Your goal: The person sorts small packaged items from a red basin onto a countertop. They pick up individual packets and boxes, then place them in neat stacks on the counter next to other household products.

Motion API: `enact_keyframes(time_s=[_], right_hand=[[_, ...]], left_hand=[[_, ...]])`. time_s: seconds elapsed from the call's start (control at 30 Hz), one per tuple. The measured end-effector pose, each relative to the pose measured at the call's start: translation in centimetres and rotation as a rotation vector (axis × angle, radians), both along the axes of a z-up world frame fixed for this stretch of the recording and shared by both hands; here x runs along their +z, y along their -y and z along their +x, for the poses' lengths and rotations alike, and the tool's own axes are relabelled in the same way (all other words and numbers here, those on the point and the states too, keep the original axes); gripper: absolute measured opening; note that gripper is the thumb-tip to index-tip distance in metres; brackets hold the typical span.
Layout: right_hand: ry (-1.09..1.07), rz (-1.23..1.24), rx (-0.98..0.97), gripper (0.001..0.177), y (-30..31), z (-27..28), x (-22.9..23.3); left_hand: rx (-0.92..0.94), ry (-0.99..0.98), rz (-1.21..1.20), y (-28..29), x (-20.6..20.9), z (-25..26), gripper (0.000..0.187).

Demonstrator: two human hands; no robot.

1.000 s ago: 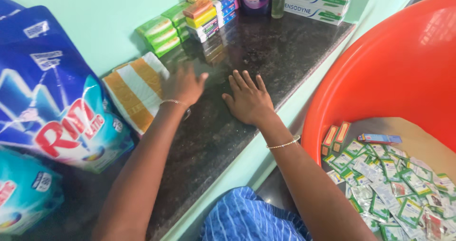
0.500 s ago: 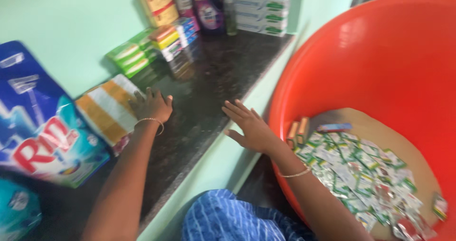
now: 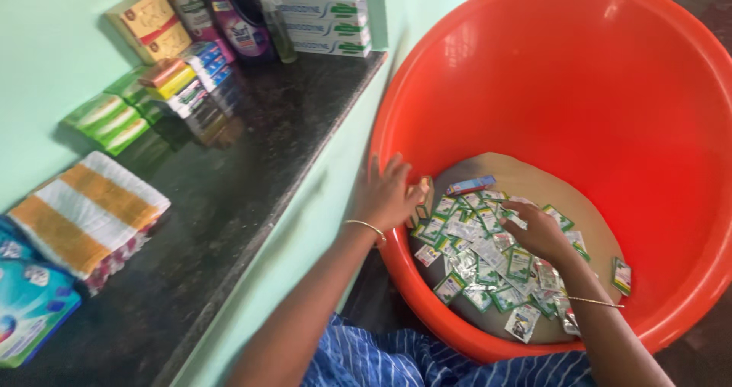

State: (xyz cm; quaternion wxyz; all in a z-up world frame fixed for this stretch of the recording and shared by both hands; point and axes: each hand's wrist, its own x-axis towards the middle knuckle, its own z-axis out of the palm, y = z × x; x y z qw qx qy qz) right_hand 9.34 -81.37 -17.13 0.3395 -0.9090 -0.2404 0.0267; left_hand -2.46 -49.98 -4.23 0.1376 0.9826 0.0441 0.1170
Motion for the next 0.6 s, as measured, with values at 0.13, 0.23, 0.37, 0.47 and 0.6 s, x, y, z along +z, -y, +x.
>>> enact_keyframes(time_s=[0.13, 0.23, 0.37, 0.47, 0.6], right_hand=[[-0.13, -0.048, -0.146, 0.053, 2.2, 0.9, -0.4], [-0.142, -0.042, -0.19, 0.054, 2.5, 1.7, -0.7], [-0.149, -0.052, -0.196, 0.051, 2.6, 3.3, -2.2], [-0.135, 0.059, -0.112, 0.05, 2.1, 4.9, -4.1], [-0.11, 0.003, -0.071, 0.047, -0.2, 6.8, -5.7]], left_hand=[[-0.086, -0.106, -0.178, 4.0, -6.1, 2.9, 0.062], [-0.124, -0.129, -0.276, 6.5, -10.5, 4.4, 0.062], [-0.134, -0.21, -0.343, 7.8, -13.7, 6.6, 0.059], [-0.13, -0.164, -0.367, 7.4, -15.7, 8.3, 0.056], [-0.015, -0.097, -0.46, 6.0, -18.8, 10.2, 0.047]])
